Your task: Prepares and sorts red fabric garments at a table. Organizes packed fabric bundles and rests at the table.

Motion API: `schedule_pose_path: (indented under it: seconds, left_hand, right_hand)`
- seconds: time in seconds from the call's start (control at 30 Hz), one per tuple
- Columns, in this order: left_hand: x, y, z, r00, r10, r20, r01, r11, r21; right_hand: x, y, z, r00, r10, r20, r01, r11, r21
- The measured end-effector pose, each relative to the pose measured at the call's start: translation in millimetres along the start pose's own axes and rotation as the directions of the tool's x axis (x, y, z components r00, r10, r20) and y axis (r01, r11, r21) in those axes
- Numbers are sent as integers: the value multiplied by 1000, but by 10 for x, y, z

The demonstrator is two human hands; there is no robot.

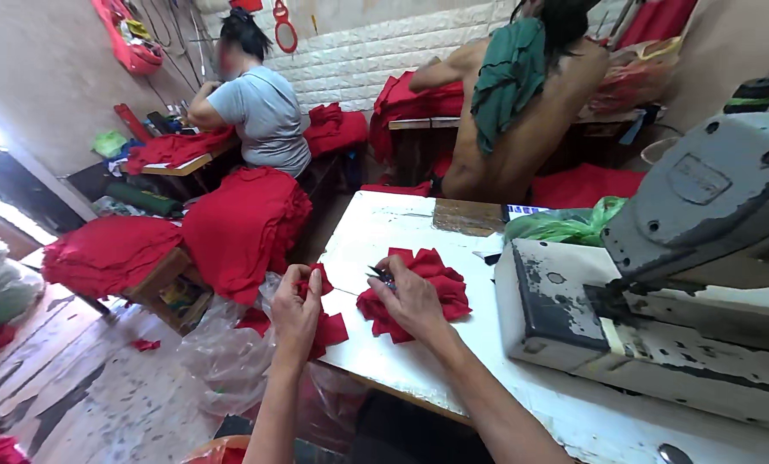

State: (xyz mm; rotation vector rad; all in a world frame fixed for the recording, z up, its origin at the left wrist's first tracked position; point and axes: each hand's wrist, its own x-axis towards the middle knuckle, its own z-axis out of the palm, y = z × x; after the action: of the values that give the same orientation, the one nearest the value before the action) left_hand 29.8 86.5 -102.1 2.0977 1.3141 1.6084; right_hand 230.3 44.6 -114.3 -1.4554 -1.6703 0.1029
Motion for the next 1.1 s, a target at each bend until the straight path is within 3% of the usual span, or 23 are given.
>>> schedule_pose_path:
  seconds: [0.13,0.27,0.37,0.47,0.53,0.7,0.83,0.93,0.97,1.03,1.1]
  left_hand:
    - [-50,-15,-1,1000,8,-22,-9,999,-32]
    - [-83,16,-21,1000,17,-9,-18,997,-72]
    - [-97,35,-36,1000,-27,0,27,992,-120]
    - [-94,48,-44,998,-67,9,68,980,-190]
    - [-87,60,-48,993,-115,25,117,967,-227]
    - [-35,64,-57,980,-192,48,193,879,-436]
    - [-2,104,10,946,-289,146,320,763,-562]
    - [-7,76,76,898,-295,326,404,846,-347]
    - [-1,87,87,853,-283,438,397,897,-193]
    - [39,153,156,699,-292,653,302,948,101]
    - [62,185,309,601,-314,735,197,950,244]
  right_hand:
    - [-72,-56,201,978,-207,-28,206,978,-43]
    - [-103,-39,336,964,-262,-36,255,957,-141]
    - [-103,-61,285,987,-160,-28,156,983,-98]
    - [-56,-88,132,992,98,79,-110,980,164]
    - [-15,-50,78,976,194,100,-214,942,258]
    - [19,164,-14,979,196,-63,-178,959,220]
    - [37,215,-34,981,194,-25,-184,959,217]
    - [53,225,-90,983,180,30,-181,982,50]
    - [67,230,-139,977,189,104,-188,982,-21]
    - [121,208,-241,910,263,320,-218,961,-169]
    - [138,209,-237,871,297,391,-213,946,-244]
